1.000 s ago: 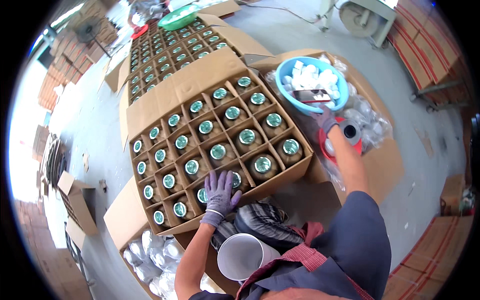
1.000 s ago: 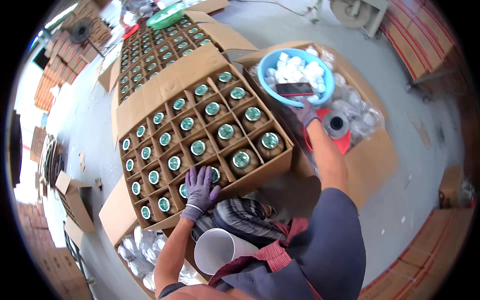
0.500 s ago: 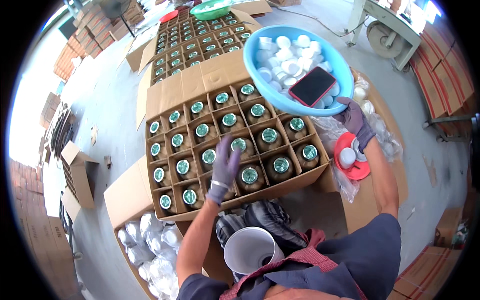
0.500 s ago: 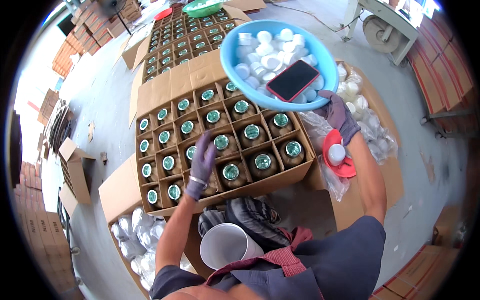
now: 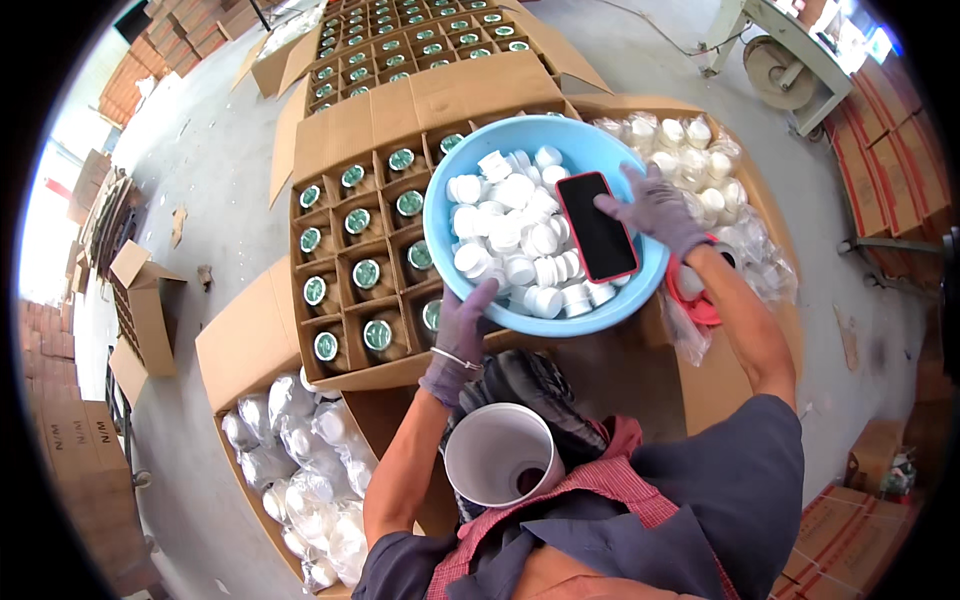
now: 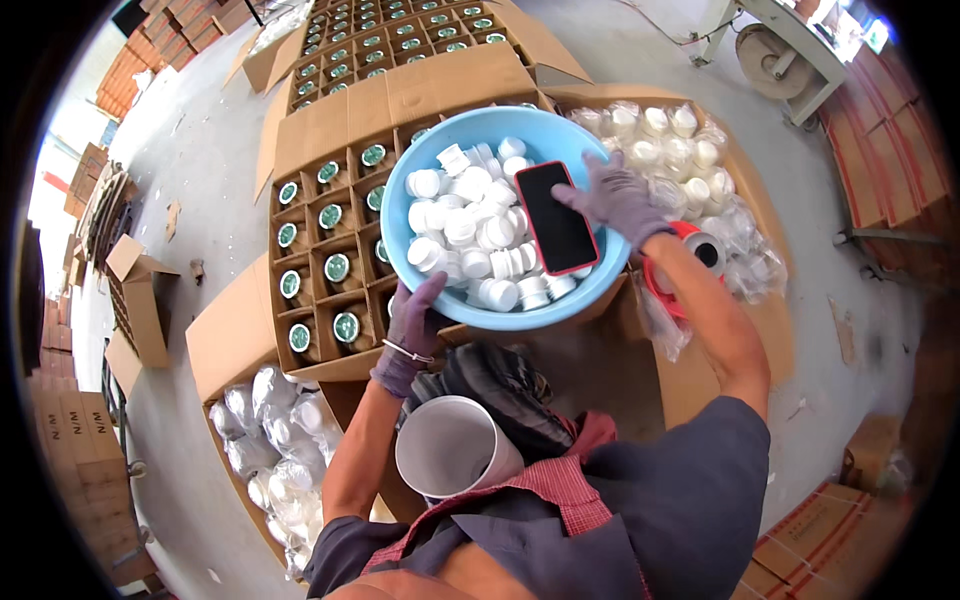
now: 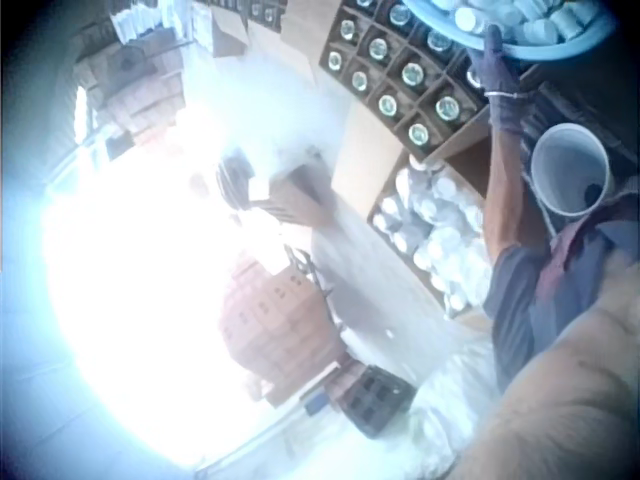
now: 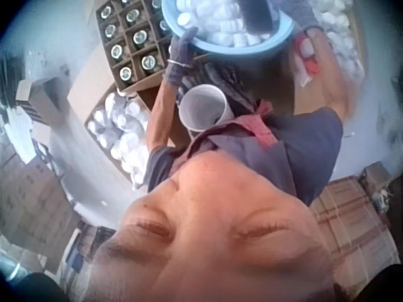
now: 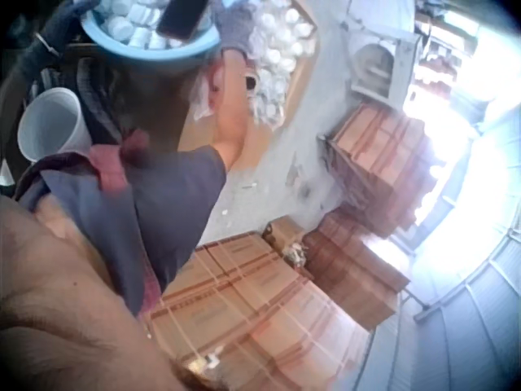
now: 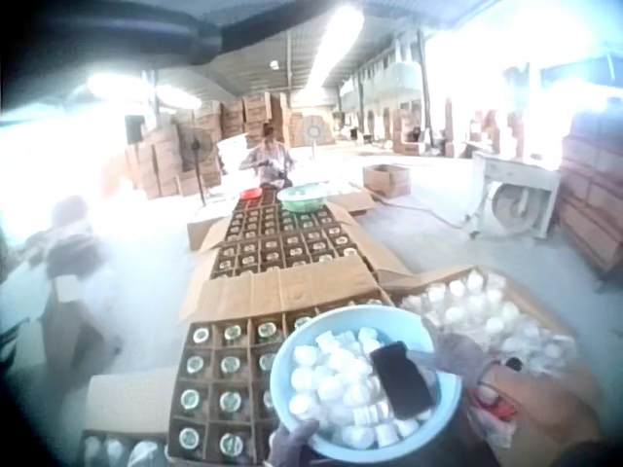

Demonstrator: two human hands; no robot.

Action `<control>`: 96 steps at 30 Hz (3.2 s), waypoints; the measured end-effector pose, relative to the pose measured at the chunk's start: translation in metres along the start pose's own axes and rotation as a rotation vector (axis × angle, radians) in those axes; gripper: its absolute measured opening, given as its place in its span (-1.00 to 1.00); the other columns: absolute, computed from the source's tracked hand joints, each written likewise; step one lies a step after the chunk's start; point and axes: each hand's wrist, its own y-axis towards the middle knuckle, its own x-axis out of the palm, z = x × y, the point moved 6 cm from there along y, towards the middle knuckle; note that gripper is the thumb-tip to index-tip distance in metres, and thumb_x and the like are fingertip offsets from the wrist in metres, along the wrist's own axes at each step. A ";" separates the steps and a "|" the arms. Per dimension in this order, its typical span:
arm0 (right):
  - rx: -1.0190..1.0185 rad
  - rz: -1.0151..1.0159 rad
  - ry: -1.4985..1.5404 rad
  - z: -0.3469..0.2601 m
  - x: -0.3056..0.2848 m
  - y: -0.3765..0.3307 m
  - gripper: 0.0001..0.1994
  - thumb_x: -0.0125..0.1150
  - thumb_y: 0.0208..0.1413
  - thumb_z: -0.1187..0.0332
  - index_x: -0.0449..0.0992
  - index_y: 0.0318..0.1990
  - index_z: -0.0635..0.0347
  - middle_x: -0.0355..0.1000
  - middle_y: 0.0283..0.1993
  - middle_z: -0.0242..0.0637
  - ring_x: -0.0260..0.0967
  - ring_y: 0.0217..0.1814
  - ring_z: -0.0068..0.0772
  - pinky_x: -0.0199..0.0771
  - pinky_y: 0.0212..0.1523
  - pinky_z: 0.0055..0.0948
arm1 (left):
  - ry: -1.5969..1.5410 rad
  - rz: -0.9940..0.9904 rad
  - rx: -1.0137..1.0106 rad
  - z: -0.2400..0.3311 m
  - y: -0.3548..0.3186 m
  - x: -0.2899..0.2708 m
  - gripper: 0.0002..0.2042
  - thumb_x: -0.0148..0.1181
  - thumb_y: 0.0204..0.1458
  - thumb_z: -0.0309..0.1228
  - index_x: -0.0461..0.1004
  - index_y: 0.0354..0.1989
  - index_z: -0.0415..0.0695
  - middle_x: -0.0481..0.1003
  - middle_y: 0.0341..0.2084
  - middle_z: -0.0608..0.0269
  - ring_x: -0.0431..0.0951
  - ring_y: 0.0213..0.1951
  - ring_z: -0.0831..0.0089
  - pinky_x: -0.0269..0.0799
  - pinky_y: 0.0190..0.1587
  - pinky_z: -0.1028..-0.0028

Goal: The person packages plastic bottles into cardboard boxes. They remove bottles from plastic wrapping, place them into individual compartments in a larger box, and then move a filled tray onto a stack of boxes.

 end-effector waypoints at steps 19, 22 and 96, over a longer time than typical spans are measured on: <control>-0.165 -0.150 0.994 0.074 0.005 0.027 -0.71 0.22 0.05 0.19 0.49 -0.40 0.31 0.40 -0.47 -0.42 0.28 -0.43 -0.59 0.32 -0.36 -0.54 | -0.165 -0.148 -0.140 -0.018 0.011 0.009 -0.49 0.16 0.12 -0.23 0.23 0.19 -0.16 0.46 -0.06 0.16 0.56 -0.10 0.27 0.54 -0.03 0.26; -0.019 -0.075 0.890 0.055 -0.017 0.033 -0.68 0.22 0.03 0.20 0.53 -0.44 0.38 0.44 -0.47 -0.35 0.32 -0.42 -0.53 0.33 -0.33 -0.52 | -0.110 -0.170 -0.254 0.010 -0.015 0.025 -0.50 0.09 0.15 -0.19 0.25 0.19 -0.21 0.47 -0.03 0.11 0.56 -0.09 0.26 0.55 -0.03 0.28; -0.243 0.076 0.347 -0.031 0.082 0.166 -0.45 0.36 -0.07 -0.02 0.41 -0.06 0.20 0.50 -0.21 0.10 0.49 -0.12 -0.04 0.44 -0.07 -0.16 | 1.995 -0.083 0.398 0.045 0.192 -0.068 -0.72 0.14 0.01 -0.22 0.47 -0.11 0.01 0.48 -0.15 0.13 0.51 -0.11 0.13 0.42 -0.13 0.11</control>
